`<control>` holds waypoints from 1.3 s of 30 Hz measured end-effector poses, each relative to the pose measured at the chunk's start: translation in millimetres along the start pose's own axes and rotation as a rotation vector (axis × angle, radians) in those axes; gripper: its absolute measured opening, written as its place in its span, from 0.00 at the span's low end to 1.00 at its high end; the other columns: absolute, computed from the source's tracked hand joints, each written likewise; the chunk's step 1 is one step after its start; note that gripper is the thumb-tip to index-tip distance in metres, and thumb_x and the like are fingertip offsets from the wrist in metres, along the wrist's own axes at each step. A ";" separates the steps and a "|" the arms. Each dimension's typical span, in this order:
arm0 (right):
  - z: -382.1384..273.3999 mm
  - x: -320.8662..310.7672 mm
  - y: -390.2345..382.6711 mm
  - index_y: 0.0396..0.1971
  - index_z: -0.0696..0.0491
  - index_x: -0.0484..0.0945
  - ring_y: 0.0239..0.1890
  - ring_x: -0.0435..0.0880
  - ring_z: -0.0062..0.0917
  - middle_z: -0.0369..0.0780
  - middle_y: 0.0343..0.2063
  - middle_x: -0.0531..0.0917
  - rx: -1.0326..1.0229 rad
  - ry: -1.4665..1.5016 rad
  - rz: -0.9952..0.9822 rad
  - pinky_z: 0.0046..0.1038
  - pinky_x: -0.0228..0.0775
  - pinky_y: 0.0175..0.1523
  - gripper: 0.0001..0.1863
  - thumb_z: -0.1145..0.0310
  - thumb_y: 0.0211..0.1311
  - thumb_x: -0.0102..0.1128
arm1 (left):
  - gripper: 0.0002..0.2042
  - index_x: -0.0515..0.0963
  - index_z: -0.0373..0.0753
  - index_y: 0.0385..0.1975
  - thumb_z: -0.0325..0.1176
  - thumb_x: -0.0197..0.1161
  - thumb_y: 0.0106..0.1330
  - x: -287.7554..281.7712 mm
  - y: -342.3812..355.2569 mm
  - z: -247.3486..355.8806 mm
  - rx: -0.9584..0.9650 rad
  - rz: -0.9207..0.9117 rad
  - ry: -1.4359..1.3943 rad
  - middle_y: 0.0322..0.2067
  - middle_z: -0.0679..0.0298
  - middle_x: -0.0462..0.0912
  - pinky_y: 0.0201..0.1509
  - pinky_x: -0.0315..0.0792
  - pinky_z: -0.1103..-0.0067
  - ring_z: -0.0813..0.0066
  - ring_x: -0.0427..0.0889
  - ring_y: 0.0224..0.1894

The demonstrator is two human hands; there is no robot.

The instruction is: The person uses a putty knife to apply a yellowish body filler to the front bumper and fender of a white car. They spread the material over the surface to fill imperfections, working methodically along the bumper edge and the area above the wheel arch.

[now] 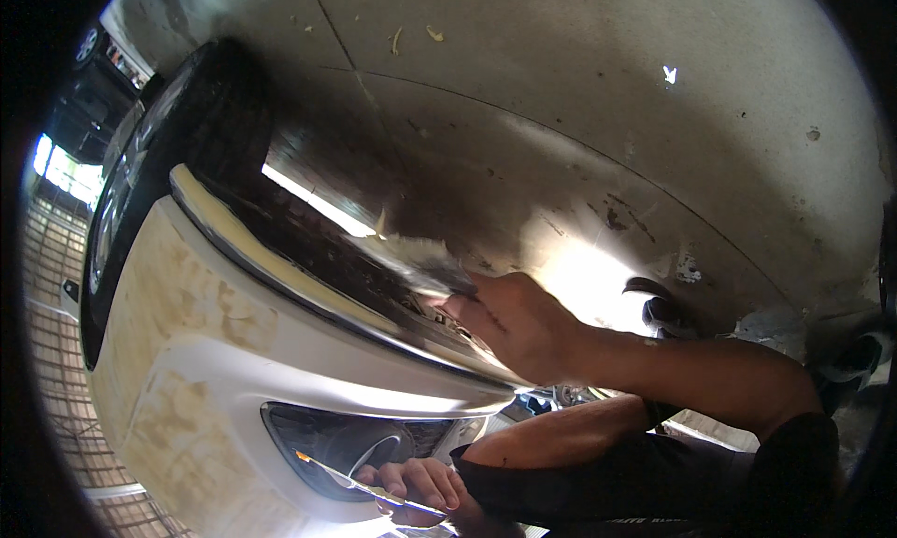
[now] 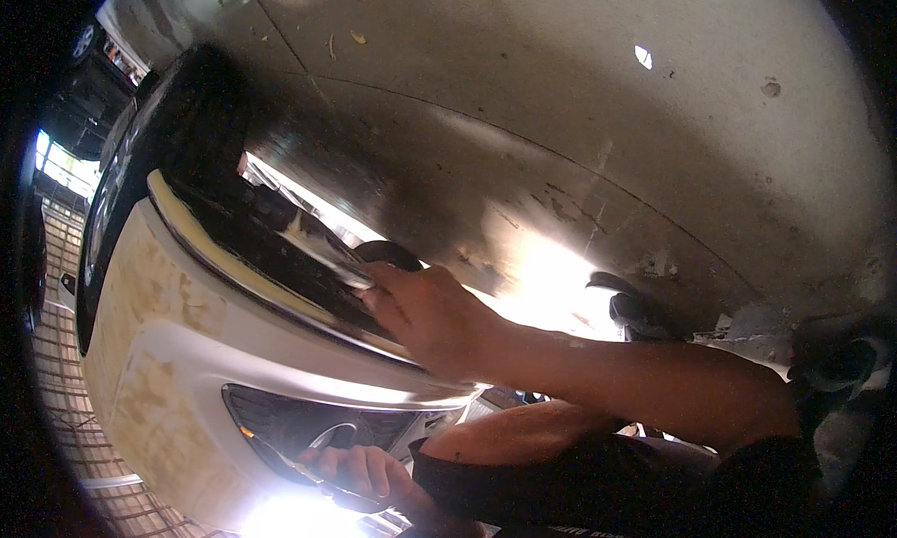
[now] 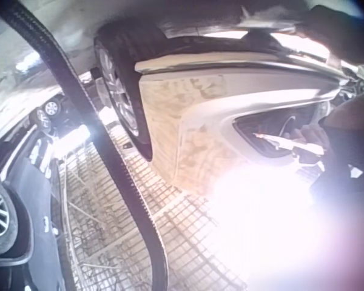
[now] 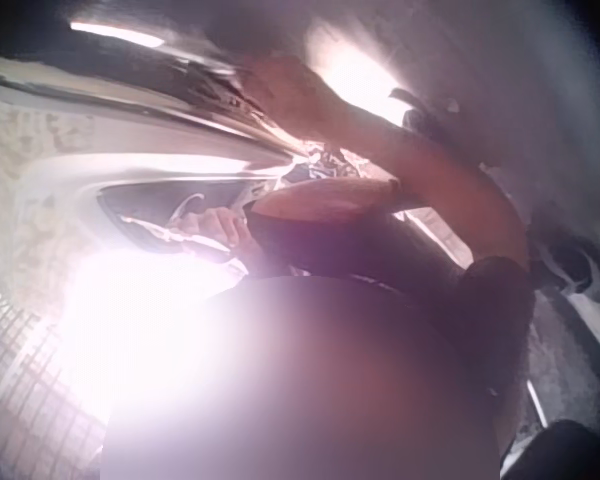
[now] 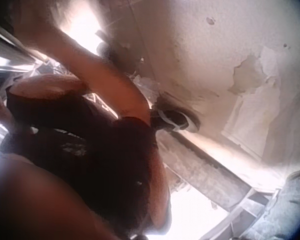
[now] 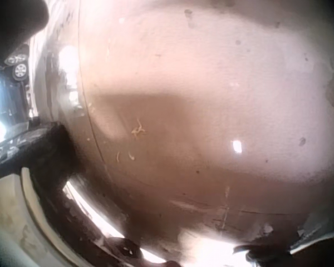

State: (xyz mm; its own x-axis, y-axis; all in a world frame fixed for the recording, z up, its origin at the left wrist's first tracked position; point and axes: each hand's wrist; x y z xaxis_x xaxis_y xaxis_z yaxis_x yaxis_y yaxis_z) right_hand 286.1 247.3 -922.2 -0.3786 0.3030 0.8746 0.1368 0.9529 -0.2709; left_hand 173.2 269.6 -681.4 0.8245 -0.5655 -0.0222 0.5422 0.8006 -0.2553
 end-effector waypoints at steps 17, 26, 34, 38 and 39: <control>-5.2 8.7 38.8 0.54 0.58 0.68 0.41 0.81 0.43 0.54 0.39 0.80 -0.152 -0.248 -0.087 0.38 0.73 0.49 0.20 0.76 0.61 0.47 | 0.20 0.60 0.30 0.57 0.34 0.45 0.69 14.2 7.2 -13.4 -0.010 0.012 0.070 0.38 0.51 0.77 0.16 0.75 0.77 0.69 0.75 0.19; -72.0 0.3 104.5 0.43 0.64 0.71 0.38 0.81 0.49 0.59 0.33 0.80 -0.305 -0.350 -0.107 0.43 0.72 0.44 0.13 0.77 0.59 0.45 | 0.18 0.61 0.30 0.54 0.35 0.45 0.70 -5.1 -13.0 0.2 0.075 0.097 0.027 0.33 0.52 0.76 0.15 0.75 0.77 0.68 0.75 0.19; -87.9 -9.2 159.2 0.38 0.63 0.70 0.34 0.80 0.50 0.57 0.30 0.79 -0.484 -0.534 0.015 0.43 0.71 0.40 0.12 0.74 0.55 0.53 | 0.16 0.63 0.30 0.48 0.37 0.44 0.70 -8.4 -11.6 7.9 0.005 0.069 0.045 0.29 0.52 0.76 0.13 0.74 0.76 0.67 0.76 0.17; -81.9 -26.6 147.5 0.44 0.61 0.65 0.35 0.79 0.51 0.57 0.28 0.78 -0.235 -0.544 0.263 0.44 0.69 0.40 0.16 0.71 0.57 0.53 | 0.16 0.64 0.30 0.46 0.38 0.43 0.71 -7.4 -19.8 11.4 -0.006 0.064 0.042 0.27 0.51 0.76 0.13 0.74 0.75 0.66 0.76 0.17; -84.7 -33.7 135.0 0.45 0.60 0.64 0.34 0.79 0.51 0.56 0.28 0.78 -0.151 -0.539 0.263 0.43 0.69 0.40 0.17 0.70 0.57 0.52 | 0.16 0.65 0.30 0.45 0.39 0.43 0.71 -7.2 -20.9 13.3 -0.009 0.059 0.040 0.26 0.51 0.75 0.12 0.74 0.75 0.66 0.76 0.16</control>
Point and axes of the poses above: each hand's wrist, its own y-axis towards the middle knuckle, its own x-axis out of the palm, z = x × y
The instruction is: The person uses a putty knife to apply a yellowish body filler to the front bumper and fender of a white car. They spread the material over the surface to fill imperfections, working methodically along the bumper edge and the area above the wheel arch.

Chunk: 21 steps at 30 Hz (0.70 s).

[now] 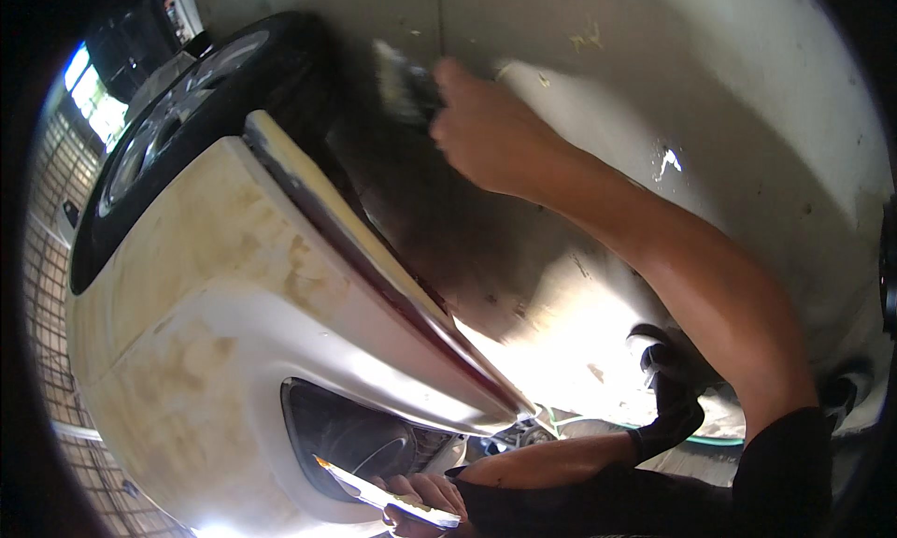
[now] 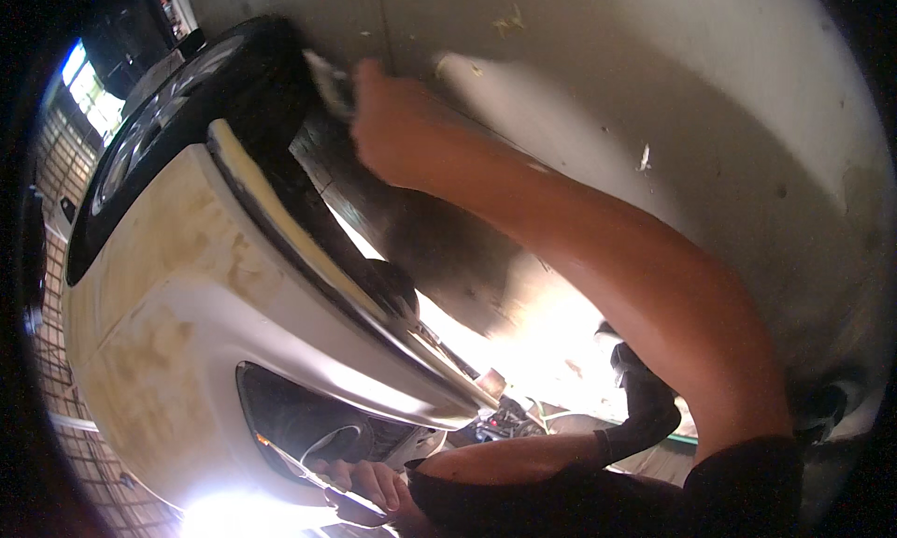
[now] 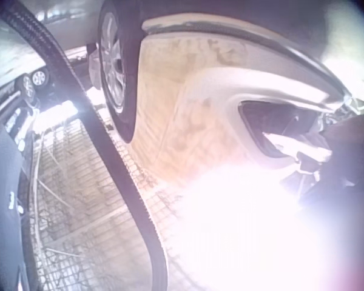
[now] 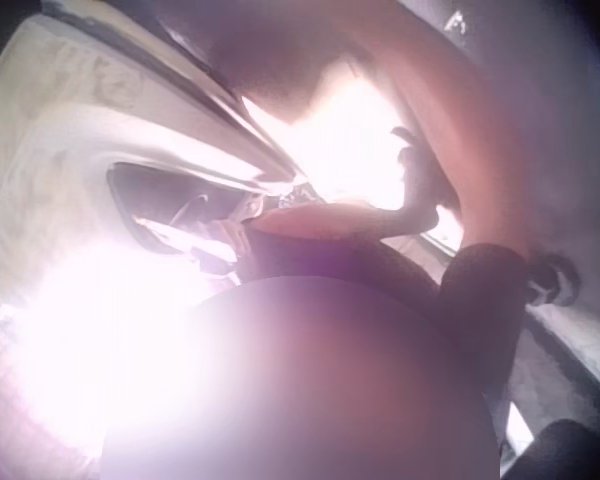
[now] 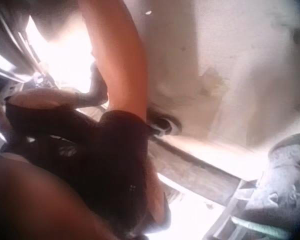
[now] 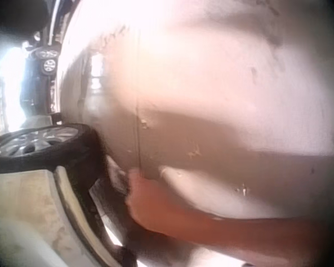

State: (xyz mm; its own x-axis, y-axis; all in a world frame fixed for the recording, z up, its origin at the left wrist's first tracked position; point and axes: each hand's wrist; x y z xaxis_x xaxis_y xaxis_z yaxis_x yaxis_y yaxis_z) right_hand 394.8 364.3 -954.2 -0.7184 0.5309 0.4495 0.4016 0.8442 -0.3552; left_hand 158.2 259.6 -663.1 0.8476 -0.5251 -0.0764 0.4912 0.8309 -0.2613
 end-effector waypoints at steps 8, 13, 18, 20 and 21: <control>29.1 -26.5 -45.6 0.47 0.60 0.66 0.34 0.79 0.32 0.49 0.34 0.77 -0.110 -0.132 0.278 0.32 0.68 0.40 0.21 0.66 0.57 0.57 | 0.18 0.67 0.31 0.39 0.44 0.44 0.70 -9.4 -4.1 9.2 -0.086 -0.054 -0.127 0.16 0.49 0.73 0.11 0.72 0.73 0.62 0.73 0.11; -17.9 -42.8 -79.5 0.44 0.58 0.68 0.36 0.80 0.46 0.53 0.33 0.79 -0.155 -0.035 0.453 0.39 0.68 0.42 0.17 0.69 0.56 0.58 | 0.17 0.68 0.29 0.36 0.41 0.54 0.64 12.1 -5.4 22.2 -0.164 -0.122 -0.113 0.14 0.46 0.73 0.12 0.73 0.72 0.62 0.71 0.08; -31.6 -94.7 -109.4 0.42 0.57 0.69 0.35 0.81 0.44 0.51 0.30 0.79 -0.190 -0.534 0.428 0.35 0.69 0.40 0.16 0.72 0.54 0.59 | 0.30 0.64 0.29 0.53 0.36 0.63 0.50 40.9 -8.9 34.7 -0.302 0.218 -0.122 0.41 0.45 0.75 0.40 0.74 0.65 0.53 0.77 0.38; -61.4 -104.2 -130.2 0.40 0.57 0.70 0.32 0.80 0.42 0.49 0.27 0.79 -0.137 -0.663 0.393 0.34 0.69 0.38 0.14 0.73 0.54 0.60 | 0.35 0.61 0.30 0.57 0.36 0.63 0.48 61.9 -3.1 39.2 -0.378 0.328 -0.031 0.46 0.48 0.73 0.43 0.75 0.63 0.51 0.77 0.45; -87.5 -103.8 -143.5 0.38 0.57 0.71 0.30 0.79 0.41 0.48 0.26 0.79 -0.104 -0.613 0.397 0.33 0.69 0.37 0.12 0.73 0.54 0.60 | 0.34 0.60 0.30 0.58 0.36 0.62 0.50 61.0 -0.2 31.9 -0.334 0.314 -0.036 0.47 0.48 0.72 0.38 0.77 0.62 0.50 0.77 0.44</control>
State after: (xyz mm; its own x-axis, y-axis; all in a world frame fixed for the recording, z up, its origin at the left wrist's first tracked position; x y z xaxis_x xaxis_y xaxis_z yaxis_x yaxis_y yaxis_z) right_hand 461.4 194.6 -878.1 -0.6840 0.6865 -0.2467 0.7273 0.6161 -0.3024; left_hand 216.1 233.2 -636.9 0.9545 -0.2455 -0.1692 0.1227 0.8406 -0.5276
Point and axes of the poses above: each hand's wrist, its own y-axis towards the middle knuckle, its own x-axis out of the palm, z = x × y
